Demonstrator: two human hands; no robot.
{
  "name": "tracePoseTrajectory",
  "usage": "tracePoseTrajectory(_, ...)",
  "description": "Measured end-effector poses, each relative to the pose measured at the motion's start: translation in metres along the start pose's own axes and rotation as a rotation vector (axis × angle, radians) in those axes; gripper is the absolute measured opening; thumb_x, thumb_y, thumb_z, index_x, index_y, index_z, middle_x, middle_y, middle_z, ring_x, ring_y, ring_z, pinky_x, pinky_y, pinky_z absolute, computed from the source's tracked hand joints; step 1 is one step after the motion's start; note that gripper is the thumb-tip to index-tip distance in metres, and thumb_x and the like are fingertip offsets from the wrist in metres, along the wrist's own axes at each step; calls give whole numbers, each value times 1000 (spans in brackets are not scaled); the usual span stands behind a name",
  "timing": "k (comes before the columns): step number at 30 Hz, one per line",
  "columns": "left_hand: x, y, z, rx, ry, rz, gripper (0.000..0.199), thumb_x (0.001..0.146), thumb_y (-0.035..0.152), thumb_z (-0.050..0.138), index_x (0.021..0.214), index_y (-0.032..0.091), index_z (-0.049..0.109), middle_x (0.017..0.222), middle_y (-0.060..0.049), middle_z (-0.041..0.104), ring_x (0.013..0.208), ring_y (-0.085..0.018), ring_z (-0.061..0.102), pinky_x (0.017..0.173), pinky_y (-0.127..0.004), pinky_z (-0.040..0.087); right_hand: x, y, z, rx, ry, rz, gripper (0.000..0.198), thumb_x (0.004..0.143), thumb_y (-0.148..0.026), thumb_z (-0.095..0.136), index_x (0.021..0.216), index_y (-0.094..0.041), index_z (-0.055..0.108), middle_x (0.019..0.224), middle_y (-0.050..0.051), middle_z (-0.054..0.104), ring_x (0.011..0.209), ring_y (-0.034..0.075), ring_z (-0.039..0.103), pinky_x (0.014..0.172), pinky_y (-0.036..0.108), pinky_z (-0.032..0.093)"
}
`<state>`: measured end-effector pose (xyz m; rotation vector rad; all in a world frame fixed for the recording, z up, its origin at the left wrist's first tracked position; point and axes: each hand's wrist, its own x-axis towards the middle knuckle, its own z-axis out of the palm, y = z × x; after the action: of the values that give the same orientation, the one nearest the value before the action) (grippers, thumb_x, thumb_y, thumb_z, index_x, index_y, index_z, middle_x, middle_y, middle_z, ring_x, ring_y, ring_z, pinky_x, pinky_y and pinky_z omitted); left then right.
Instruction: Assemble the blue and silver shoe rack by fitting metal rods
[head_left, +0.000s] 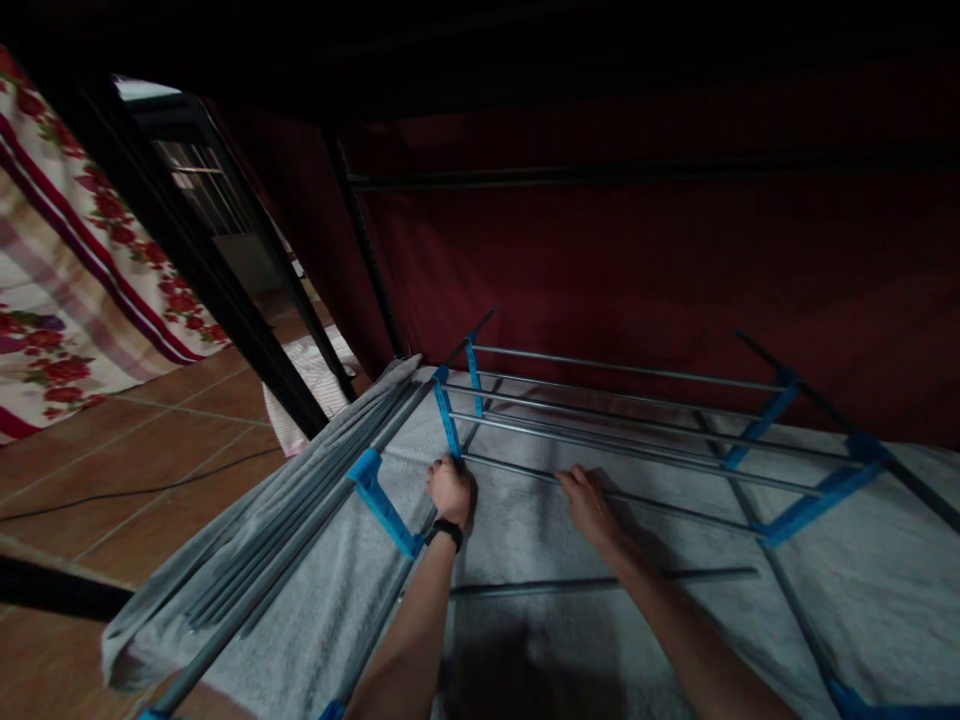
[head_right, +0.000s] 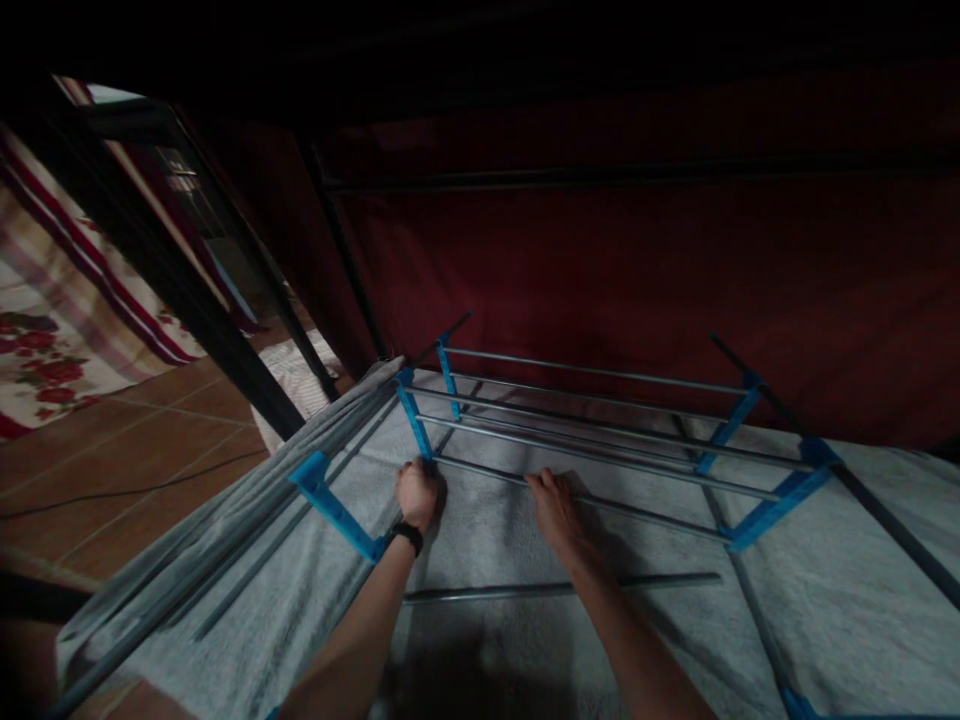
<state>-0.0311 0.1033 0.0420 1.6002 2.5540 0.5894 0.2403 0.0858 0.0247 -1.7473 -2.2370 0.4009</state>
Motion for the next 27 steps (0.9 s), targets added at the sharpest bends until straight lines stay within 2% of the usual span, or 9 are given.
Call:
tracePoseTrajectory(10, 2, -3, 0, -78, -12, -26, 28, 89, 14, 48, 109, 16, 67, 103, -12, 69, 101, -25, 60, 87, -32, 43, -2, 8, 11, 36, 48, -32, 45, 95, -8, 38, 124, -23, 69, 116, 8, 63, 110, 22, 55, 97, 30, 43)
tracePoseTrajectory(19, 1, 4, 1, -118, -3, -95, 29, 98, 35, 48, 110, 20, 69, 106, -13, 69, 106, -27, 59, 79, -34, 43, 0, 8, 4, 47, 71, -33, 48, 95, -9, 35, 129, -23, 67, 117, 8, 64, 108, 21, 57, 98, 32, 45)
tracePoseTrajectory(27, -1, 10, -1, -88, 1, -115, 31, 97, 33, 49, 111, 17, 71, 106, -16, 69, 108, -30, 60, 81, -36, 44, 2, 12, 7, 79, 48, -44, 49, 94, -7, 35, 129, -20, 67, 116, 8, 65, 108, 20, 59, 99, 29, 44)
